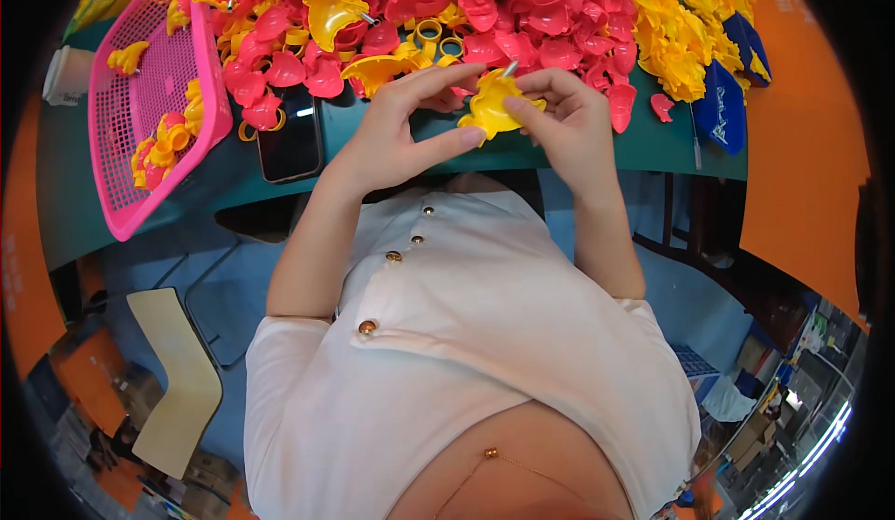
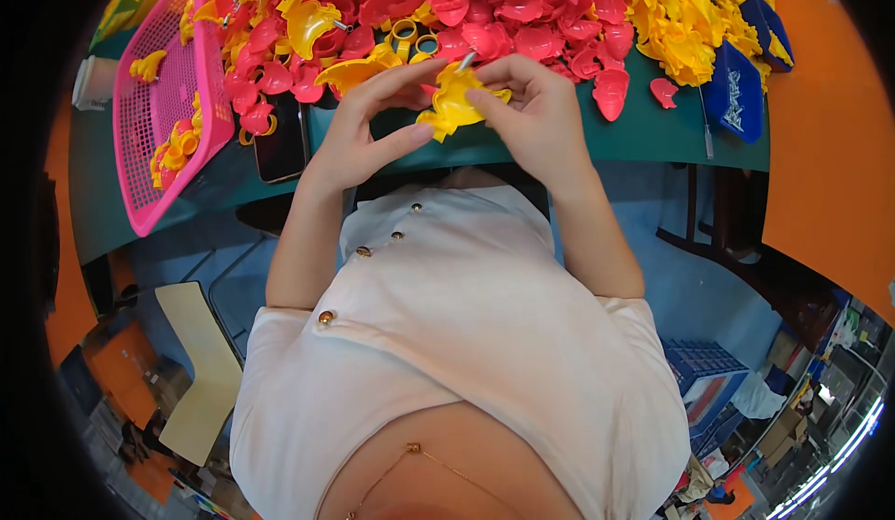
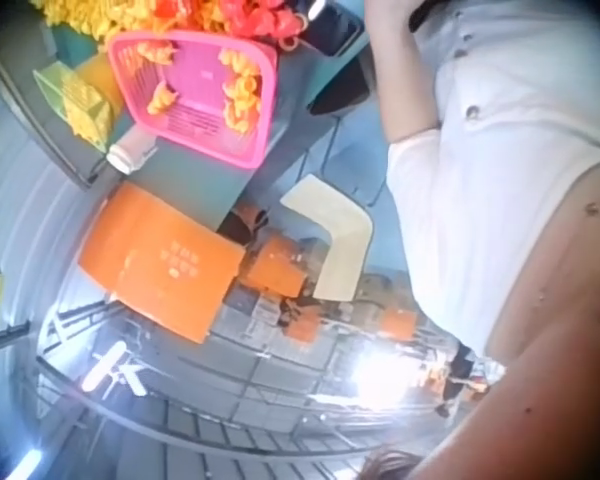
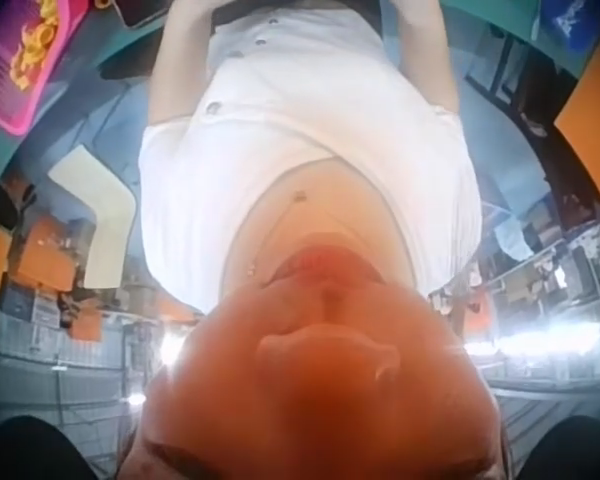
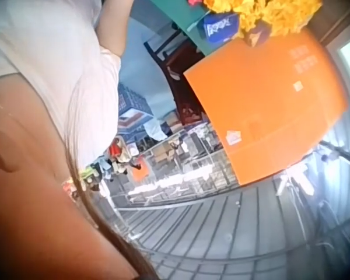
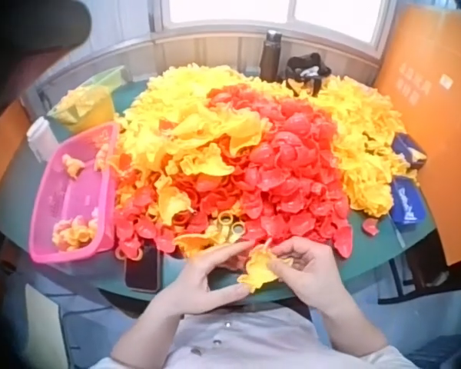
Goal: Assembling multi-part plastic toy flowers and placing them into a storage basket.
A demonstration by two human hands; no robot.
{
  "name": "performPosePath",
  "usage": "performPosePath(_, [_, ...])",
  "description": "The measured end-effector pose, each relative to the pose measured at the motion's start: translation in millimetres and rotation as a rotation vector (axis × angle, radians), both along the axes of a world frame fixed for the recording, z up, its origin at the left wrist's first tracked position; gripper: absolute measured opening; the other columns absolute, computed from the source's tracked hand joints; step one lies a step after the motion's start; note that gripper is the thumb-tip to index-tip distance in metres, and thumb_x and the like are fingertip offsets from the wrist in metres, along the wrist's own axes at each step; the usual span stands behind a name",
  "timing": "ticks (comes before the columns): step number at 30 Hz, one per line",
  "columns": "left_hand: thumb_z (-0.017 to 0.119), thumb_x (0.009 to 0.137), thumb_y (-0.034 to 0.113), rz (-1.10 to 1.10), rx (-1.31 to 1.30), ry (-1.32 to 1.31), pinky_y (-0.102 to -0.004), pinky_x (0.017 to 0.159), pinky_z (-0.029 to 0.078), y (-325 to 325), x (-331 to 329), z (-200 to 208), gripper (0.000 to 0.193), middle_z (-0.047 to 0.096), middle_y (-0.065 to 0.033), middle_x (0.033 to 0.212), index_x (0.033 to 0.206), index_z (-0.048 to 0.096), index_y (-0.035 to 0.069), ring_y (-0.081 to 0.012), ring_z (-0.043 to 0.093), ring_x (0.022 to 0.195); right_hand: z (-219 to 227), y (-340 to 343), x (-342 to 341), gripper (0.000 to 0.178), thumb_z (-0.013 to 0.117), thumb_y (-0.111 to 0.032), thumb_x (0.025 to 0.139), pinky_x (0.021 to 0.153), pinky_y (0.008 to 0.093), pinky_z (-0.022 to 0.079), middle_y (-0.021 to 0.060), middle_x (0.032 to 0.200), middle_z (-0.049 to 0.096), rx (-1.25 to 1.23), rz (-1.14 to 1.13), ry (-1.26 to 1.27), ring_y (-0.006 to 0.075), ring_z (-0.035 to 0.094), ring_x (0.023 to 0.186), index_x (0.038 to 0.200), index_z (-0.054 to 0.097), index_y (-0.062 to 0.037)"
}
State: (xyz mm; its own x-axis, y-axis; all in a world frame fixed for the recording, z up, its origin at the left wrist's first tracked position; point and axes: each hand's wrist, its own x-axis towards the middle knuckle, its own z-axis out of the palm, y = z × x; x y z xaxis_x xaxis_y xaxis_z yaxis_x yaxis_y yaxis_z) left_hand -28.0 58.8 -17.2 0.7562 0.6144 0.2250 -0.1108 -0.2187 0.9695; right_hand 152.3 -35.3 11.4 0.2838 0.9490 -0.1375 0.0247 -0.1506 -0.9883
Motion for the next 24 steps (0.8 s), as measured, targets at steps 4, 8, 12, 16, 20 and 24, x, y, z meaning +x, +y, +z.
performPosePath(4, [0.072, 0.080, 0.021, -0.021, -0.036, 0.052, -0.0248, 0.074, 0.049, -12.8, -0.7, 10.0, 0.047, 0.063, -0.0075, 0.099, 0.121, 0.056, 0.003, -0.0128, 0.060, 0.081, -8.8, -7.3, -13.8, 0.020, 0.064, 0.007, 0.078, 0.063, 0.0201, 0.049, 0.0084, 0.091, 0.061, 0.223, 0.078, -0.226, 0.0109, 0.060, 0.078, 0.098, 0.061, 0.0055])
performPosePath(8, [0.061, 0.089, 0.015, 0.048, -0.474, -0.034, -0.0245, 0.065, 0.053, -27.9, -11.7, 15.1, 0.032, 0.064, -0.0097, 0.097, 0.115, 0.057, -0.002, -0.0120, 0.063, 0.075, -6.2, -12.1, -12.8, 0.026, 0.061, 0.009, 0.078, 0.065, 0.0223, 0.049, 0.0106, 0.108, 0.052, 0.336, 0.078, 0.049, 0.0122, 0.058, 0.083, 0.104, 0.059, 0.0060])
performPosePath(12, [0.052, 0.094, 0.017, 0.204, -0.821, -0.113, -0.0305, 0.066, 0.057, -29.7, -40.0, 6.9, 0.030, 0.062, -0.0113, 0.097, 0.118, 0.053, -0.001, -0.0176, 0.065, 0.076, -16.5, -12.3, 0.7, 0.027, 0.064, 0.003, 0.079, 0.059, 0.0203, 0.046, 0.0068, 0.095, 0.057, 0.314, -0.023, -0.304, 0.0087, 0.057, 0.072, 0.106, 0.060, 0.0022])
performPosePath(16, [0.047, 0.096, 0.022, 0.200, -1.011, -0.130, -0.0326, 0.065, 0.057, -43.4, -46.8, 8.1, 0.033, 0.059, -0.0111, 0.097, 0.122, 0.046, 0.002, -0.0183, 0.063, 0.077, -24.5, 2.4, -29.5, 0.023, 0.070, -0.008, 0.077, 0.050, 0.0240, 0.044, 0.0043, 0.067, 0.059, 0.251, 0.027, -0.728, 0.0114, 0.056, 0.054, 0.098, 0.065, -0.0032])
performPosePath(20, [0.040, 0.098, 0.032, 0.181, -1.110, -0.208, -0.0365, 0.072, 0.056, -47.6, -43.8, 6.0, 0.039, 0.058, -0.0117, 0.102, 0.123, 0.044, 0.002, -0.0205, 0.062, 0.084, -48.6, 23.1, -41.0, 0.021, 0.073, -0.020, 0.075, 0.049, 0.0299, 0.045, 0.0051, 0.061, 0.058, 0.203, -0.044, -1.062, 0.0195, 0.058, 0.052, 0.090, 0.067, -0.0071])
performPosePath(24, [0.034, 0.099, 0.036, 0.141, -1.203, -0.328, -0.0401, 0.081, 0.053, -47.2, -38.9, 5.0, 0.044, 0.056, -0.0141, 0.109, 0.125, 0.044, 0.002, -0.0251, 0.062, 0.091, -54.9, 20.3, -32.0, 0.019, 0.073, -0.015, 0.075, 0.050, 0.0285, 0.045, 0.0043, 0.067, 0.058, 0.325, -0.028, -1.152, 0.0152, 0.060, 0.057, 0.091, 0.067, -0.0071])
